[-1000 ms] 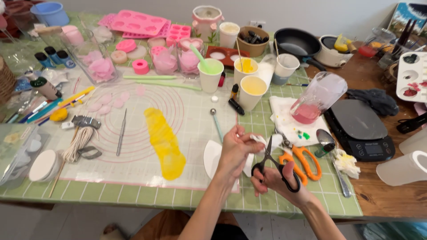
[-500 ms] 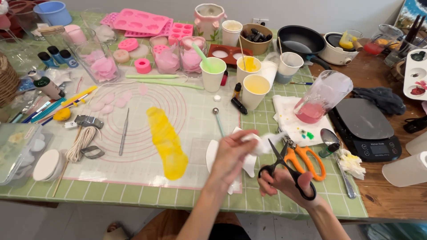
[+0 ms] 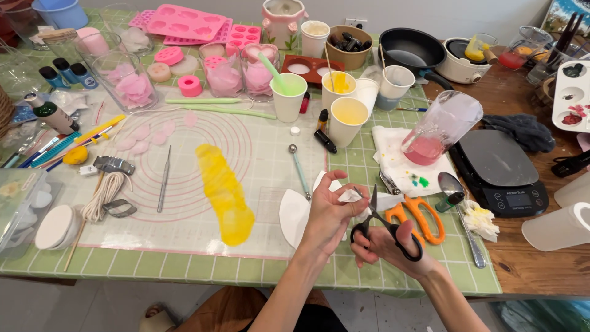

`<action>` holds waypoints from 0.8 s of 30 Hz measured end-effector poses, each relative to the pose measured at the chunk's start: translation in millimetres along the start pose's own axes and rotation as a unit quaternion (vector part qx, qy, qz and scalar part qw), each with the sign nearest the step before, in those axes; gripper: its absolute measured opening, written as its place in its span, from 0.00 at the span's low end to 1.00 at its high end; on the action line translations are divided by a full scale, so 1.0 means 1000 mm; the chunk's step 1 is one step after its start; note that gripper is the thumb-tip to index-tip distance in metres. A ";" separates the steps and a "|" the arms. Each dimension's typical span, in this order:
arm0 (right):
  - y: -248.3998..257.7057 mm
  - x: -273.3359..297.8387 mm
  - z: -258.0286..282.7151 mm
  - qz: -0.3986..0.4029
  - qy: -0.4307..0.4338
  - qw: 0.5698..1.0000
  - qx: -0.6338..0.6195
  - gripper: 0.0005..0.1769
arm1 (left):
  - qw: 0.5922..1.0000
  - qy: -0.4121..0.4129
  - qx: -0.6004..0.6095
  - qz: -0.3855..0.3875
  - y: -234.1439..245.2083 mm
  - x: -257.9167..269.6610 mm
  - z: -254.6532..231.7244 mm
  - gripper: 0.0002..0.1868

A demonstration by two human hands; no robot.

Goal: Cutting a yellow wax sheet into specific strips using scissors for candle making.

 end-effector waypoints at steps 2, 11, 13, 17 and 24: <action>-0.001 0.000 0.000 0.002 -0.004 1.000 -0.004 0.59 | 1.000 0.001 0.006 -0.010 0.003 -0.002 0.002 0.36; 0.004 0.019 -0.002 -0.042 -0.007 0.999 0.030 0.54 | 0.990 -0.063 0.028 -0.125 0.088 -0.033 -0.046 0.36; 0.008 0.024 0.009 -0.107 -0.018 0.992 0.058 0.52 | 0.982 -0.091 0.027 -0.165 0.108 -0.033 -0.073 0.34; 0.028 0.038 0.070 -0.417 0.027 0.818 0.394 0.39 | 0.983 -0.098 0.020 -0.152 0.109 -0.025 -0.053 0.26; -0.004 0.040 0.120 -0.523 0.170 0.532 0.644 0.33 | 0.987 -0.013 -0.026 -0.160 0.048 -0.020 0.029 0.22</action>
Point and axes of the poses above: each hand's wrist, its own x-axis away from the middle knuckle, its own y-axis out of the back of the hand, z = x × y, the point moved 9 cm from there along -x, towards the middle knuckle, and after that the axes turned 13 degrees about -x, right-handed, at the moved point
